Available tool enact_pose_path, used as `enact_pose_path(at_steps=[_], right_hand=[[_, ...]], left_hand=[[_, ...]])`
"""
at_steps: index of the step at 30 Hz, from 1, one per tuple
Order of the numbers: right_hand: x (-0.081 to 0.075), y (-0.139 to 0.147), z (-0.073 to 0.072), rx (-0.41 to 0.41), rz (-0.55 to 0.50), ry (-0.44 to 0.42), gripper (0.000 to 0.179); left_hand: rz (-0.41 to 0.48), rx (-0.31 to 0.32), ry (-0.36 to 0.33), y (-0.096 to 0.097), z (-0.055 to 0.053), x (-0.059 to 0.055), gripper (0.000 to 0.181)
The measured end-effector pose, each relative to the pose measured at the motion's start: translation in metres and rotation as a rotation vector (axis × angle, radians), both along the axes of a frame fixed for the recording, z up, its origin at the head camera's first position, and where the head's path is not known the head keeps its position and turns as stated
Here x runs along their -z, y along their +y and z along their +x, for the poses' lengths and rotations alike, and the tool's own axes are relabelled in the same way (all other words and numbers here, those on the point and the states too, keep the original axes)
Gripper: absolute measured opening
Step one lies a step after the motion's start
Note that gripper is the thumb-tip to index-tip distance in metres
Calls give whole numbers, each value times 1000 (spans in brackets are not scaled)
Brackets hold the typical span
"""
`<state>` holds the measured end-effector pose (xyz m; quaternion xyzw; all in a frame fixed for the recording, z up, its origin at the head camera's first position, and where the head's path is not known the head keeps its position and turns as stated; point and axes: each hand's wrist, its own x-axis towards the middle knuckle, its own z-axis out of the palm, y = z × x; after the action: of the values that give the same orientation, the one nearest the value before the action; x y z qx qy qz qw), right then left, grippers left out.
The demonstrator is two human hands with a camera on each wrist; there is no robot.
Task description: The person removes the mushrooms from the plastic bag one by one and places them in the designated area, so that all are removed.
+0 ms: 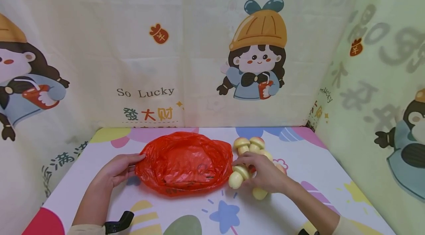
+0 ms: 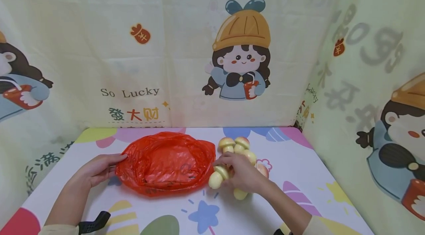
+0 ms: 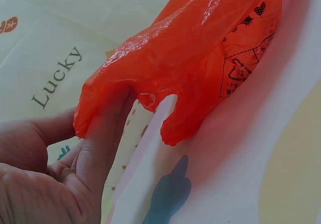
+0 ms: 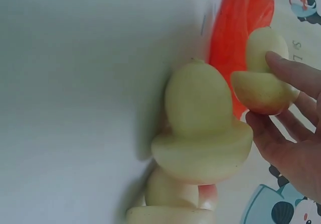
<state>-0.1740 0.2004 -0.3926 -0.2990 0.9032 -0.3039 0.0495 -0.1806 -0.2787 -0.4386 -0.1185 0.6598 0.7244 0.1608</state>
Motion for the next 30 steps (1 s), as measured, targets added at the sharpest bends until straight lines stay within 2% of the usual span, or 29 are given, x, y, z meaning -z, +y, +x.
enact_pose_path(at_steps=[6, 12, 22, 25, 30], right_hand=[[5, 1, 2, -49, -10, 43, 49], [12, 3, 5, -63, 0, 96, 49], [21, 4, 7, -76, 83, 235, 51], [22, 5, 7, -66, 106, 236, 50], [21, 6, 8, -40, 148, 184, 49]], left_hand=[[-8, 2, 1, 0, -1, 0, 51], [2, 1, -1, 0, -1, -1, 51], [7, -4, -1, -1, -1, 0, 47], [4, -3, 4, -2, -2, 1, 46], [3, -4, 7, -2, -1, 1, 45]])
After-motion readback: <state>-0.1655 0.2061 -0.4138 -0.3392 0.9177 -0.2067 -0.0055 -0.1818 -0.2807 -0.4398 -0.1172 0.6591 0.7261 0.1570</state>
